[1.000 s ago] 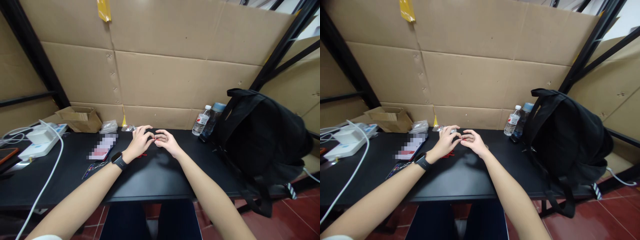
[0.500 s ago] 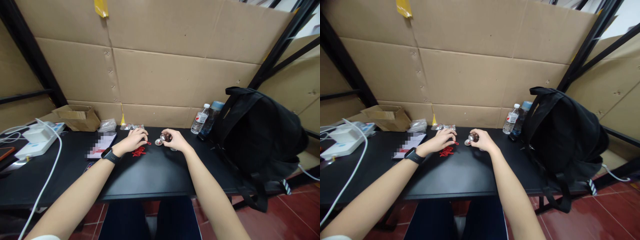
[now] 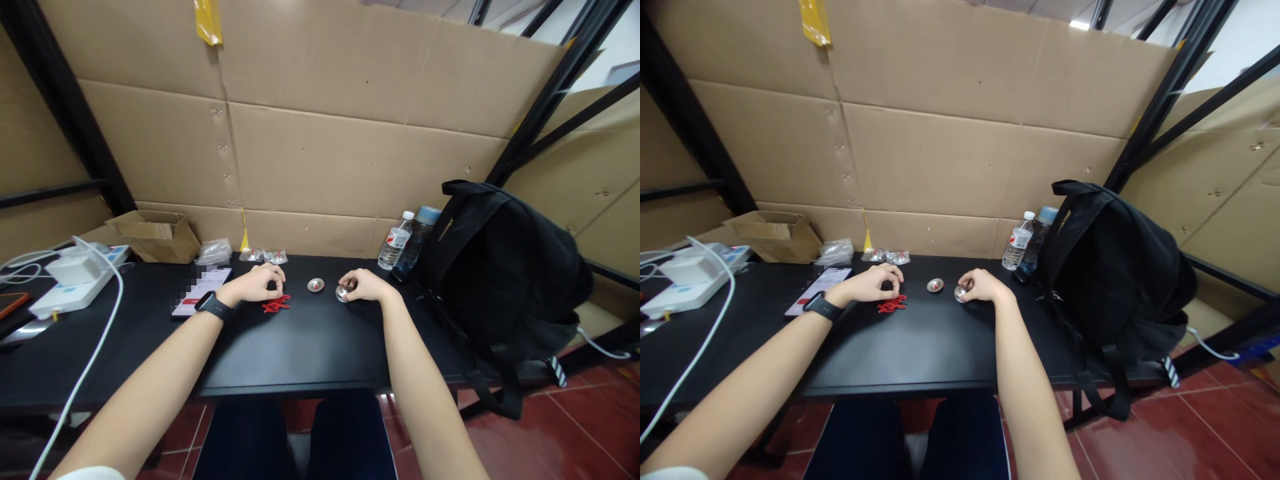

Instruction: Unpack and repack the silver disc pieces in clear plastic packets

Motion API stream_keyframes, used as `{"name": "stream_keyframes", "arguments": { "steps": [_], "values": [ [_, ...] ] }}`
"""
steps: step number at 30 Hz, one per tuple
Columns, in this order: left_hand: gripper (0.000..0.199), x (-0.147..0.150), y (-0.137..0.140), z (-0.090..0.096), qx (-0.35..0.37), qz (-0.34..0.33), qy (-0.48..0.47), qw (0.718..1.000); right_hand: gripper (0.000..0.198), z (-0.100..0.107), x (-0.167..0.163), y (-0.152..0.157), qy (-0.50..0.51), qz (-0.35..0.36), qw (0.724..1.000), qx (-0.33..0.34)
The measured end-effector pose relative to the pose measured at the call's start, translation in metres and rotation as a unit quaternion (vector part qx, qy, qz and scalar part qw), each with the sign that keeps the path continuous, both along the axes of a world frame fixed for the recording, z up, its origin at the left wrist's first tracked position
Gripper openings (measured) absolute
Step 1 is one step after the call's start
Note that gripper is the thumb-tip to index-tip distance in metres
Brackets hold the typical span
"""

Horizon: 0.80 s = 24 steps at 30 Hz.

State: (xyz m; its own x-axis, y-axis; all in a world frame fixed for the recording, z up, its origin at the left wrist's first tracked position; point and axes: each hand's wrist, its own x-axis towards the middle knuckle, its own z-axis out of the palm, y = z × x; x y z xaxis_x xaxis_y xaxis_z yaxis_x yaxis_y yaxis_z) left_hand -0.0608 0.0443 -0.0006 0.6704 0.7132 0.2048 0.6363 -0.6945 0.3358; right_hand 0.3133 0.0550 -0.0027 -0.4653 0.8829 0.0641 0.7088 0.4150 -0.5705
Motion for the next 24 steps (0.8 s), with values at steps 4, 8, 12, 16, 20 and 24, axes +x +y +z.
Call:
{"name": "stream_keyframes", "arguments": {
  "steps": [4,8,12,16,20,24],
  "values": [
    [0.014,-0.003,0.003,-0.003,-0.008,-0.004,0.003,1.000,0.046,-0.002,0.001,0.001,-0.003,0.008,1.000,-0.011],
    [0.020,-0.005,0.007,-0.004,0.007,-0.024,-0.015,1.000,0.042,-0.001,-0.005,0.001,0.014,0.008,0.999,0.031],
    [0.027,-0.003,0.010,-0.005,0.044,-0.002,-0.019,0.999,0.033,-0.006,-0.027,0.001,0.017,0.033,0.990,0.133],
    [0.028,0.002,0.012,-0.008,0.075,0.015,-0.027,0.997,0.032,-0.017,-0.053,0.002,-0.010,0.071,0.980,0.184],
    [0.028,0.009,0.010,-0.010,0.090,0.027,-0.051,0.994,0.018,-0.020,-0.068,0.003,-0.017,0.075,0.973,0.220],
    [0.025,0.020,0.002,-0.006,0.095,0.001,-0.099,0.991,0.011,-0.015,-0.073,-0.001,0.075,0.078,0.970,0.216]
  ]
}}
